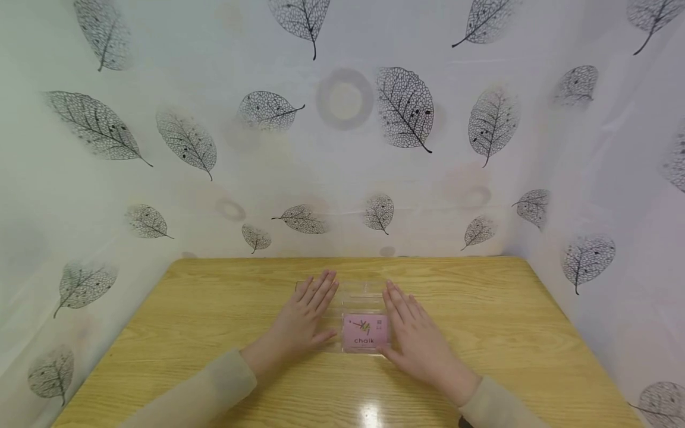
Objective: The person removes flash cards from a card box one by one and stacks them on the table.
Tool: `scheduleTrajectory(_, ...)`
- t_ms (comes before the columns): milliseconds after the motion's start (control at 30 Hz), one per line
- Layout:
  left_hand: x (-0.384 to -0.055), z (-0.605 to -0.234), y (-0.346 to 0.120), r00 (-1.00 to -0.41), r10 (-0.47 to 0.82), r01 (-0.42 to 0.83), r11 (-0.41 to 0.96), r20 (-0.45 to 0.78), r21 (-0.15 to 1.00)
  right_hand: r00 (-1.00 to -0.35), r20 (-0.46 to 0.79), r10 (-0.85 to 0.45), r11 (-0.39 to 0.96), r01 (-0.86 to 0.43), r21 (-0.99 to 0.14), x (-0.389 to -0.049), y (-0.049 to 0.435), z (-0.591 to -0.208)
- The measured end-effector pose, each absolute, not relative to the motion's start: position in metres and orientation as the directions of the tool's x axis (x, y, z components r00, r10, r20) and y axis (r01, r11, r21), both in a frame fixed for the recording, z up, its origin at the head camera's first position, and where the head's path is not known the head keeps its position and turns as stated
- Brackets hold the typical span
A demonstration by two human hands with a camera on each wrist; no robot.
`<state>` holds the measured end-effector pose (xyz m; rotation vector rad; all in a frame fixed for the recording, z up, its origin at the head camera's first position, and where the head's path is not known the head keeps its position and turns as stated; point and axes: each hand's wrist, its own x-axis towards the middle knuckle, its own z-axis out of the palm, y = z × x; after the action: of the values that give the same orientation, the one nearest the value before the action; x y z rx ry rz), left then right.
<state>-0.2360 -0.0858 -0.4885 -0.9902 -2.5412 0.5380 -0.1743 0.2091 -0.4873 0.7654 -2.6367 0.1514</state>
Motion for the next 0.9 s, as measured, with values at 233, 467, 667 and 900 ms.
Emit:
scheduleTrajectory(233, -0.235, -0.492, -0.088, -0.68, 0.703, 0.561, 0.681, 0.207, -0.47, -0.775, 0.406, -0.485, 0.838, -0.544, -0.038, -0.171, 0.207, -0.482)
scheduleTrajectory(467, -0.236, -0.492, -0.087, -0.693, 0.697, 0.57, 0.686, 0.184, -0.452, -0.804, 0.39, -0.449, 0.856, -0.512, -0.07, -0.171, 0.207, -0.477)
scheduleTrajectory(667, -0.236, -0.49, -0.086, -0.695, 0.696, 0.564, 0.683, 0.18, -0.464, -0.794, 0.431, -0.429, 0.852, -0.514, -0.099, -0.175, 0.211, -0.474)
scheduleTrajectory(900, -0.235, -0.489, -0.085, -0.693, 0.699, 0.55, 0.672, 0.178, -0.495, -0.826, 0.448, -0.341, 0.836, -0.484, -0.257, -0.18, 0.214, -0.473)
